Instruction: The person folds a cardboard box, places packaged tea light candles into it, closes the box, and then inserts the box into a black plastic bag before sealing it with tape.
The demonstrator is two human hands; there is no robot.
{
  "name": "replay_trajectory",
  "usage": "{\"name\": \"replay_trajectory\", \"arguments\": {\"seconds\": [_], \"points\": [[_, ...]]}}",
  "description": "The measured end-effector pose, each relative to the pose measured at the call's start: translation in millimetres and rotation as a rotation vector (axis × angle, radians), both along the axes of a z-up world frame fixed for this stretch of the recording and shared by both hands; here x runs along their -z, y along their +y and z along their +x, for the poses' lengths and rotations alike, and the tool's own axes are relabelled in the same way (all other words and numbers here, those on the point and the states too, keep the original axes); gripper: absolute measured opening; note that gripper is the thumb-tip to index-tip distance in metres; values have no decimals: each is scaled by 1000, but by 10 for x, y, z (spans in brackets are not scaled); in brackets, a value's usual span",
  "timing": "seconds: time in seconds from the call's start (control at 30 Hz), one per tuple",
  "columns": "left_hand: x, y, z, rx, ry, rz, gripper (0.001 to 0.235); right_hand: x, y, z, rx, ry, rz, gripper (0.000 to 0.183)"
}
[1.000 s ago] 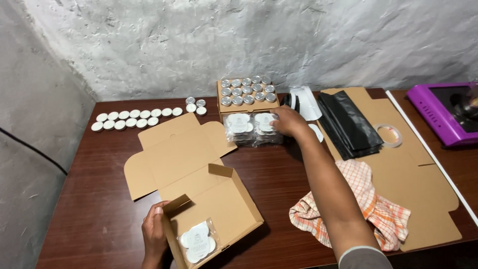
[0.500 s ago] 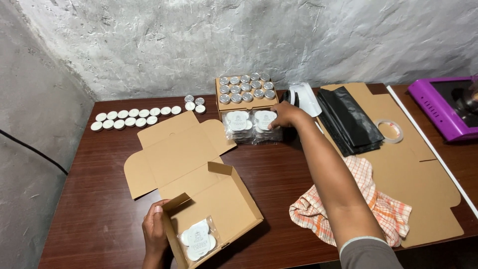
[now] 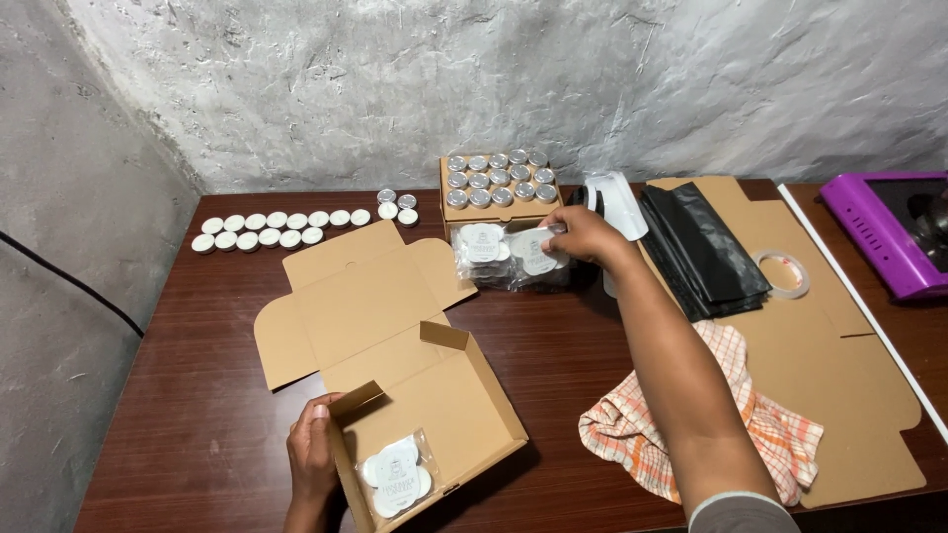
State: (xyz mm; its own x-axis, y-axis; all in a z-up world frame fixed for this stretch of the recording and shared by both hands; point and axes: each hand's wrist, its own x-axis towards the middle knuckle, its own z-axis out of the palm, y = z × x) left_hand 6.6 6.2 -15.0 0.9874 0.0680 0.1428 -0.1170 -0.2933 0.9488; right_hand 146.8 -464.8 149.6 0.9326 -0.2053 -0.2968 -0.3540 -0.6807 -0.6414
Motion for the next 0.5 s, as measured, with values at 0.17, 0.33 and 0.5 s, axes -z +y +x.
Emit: {"name": "replay_trajectory", "arguments": {"seconds": [0.17, 0.33, 0.5], "points": [[19, -11, 32, 9, -28, 1, 49, -150, 191, -243, -63, -122, 59, 26], [-74, -51, 18, 2, -32, -63, 46, -82, 478, -467, -128, -201, 343, 19], [-100, -55, 28, 6, -66, -104, 42, 19, 962, -733, -458, -207, 438, 24]]}}
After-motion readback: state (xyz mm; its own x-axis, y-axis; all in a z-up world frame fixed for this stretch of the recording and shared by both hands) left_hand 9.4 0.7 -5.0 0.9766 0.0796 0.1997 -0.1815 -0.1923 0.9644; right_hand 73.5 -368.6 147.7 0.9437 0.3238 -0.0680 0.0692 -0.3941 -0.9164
